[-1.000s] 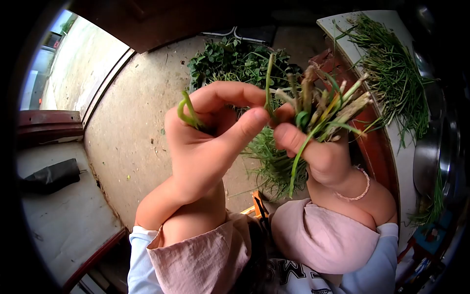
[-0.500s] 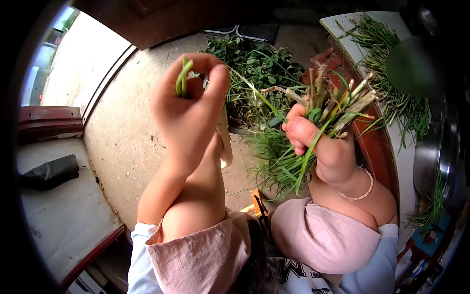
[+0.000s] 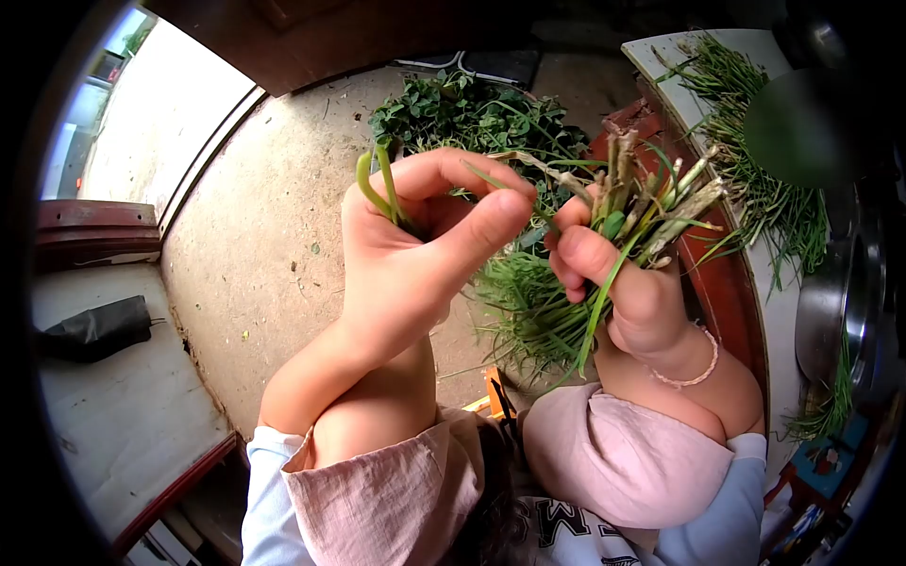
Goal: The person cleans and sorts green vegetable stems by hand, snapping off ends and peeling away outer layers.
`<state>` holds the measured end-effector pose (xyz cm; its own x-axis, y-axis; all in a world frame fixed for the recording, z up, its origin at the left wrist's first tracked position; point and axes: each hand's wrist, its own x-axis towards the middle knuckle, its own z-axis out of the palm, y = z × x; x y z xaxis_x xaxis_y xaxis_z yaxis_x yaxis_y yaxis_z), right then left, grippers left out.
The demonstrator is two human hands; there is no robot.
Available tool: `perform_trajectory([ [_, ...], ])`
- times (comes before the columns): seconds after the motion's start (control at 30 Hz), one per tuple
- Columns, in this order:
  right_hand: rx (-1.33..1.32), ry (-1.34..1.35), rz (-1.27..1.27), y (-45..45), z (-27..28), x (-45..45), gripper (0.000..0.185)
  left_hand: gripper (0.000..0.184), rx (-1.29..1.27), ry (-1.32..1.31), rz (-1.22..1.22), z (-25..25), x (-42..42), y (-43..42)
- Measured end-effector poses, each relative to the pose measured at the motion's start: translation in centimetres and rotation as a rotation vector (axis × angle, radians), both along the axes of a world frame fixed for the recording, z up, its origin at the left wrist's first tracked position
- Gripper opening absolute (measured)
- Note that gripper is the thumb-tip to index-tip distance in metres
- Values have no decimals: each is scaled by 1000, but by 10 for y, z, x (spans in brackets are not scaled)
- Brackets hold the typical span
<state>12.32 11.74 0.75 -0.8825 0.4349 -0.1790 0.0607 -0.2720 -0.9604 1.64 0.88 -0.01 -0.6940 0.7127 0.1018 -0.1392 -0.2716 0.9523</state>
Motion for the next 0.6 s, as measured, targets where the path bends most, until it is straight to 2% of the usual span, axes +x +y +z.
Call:
perform_trajectory([
  [0.1, 17, -34, 65, 3, 4, 2, 21, 5, 52, -34, -17, 0, 3, 2],
  [0.13, -44, 20, 50, 1, 6, 1, 15, 4, 69, -2, -22, -1, 5, 4],
  [0.43, -56, 79, 42, 2, 2, 4, 17, 5, -44, 303, -12, -6, 4, 4],
  [0.6, -132, 111, 84, 3, 3, 5, 19, 7, 0, 214, -62, -8, 4, 5],
])
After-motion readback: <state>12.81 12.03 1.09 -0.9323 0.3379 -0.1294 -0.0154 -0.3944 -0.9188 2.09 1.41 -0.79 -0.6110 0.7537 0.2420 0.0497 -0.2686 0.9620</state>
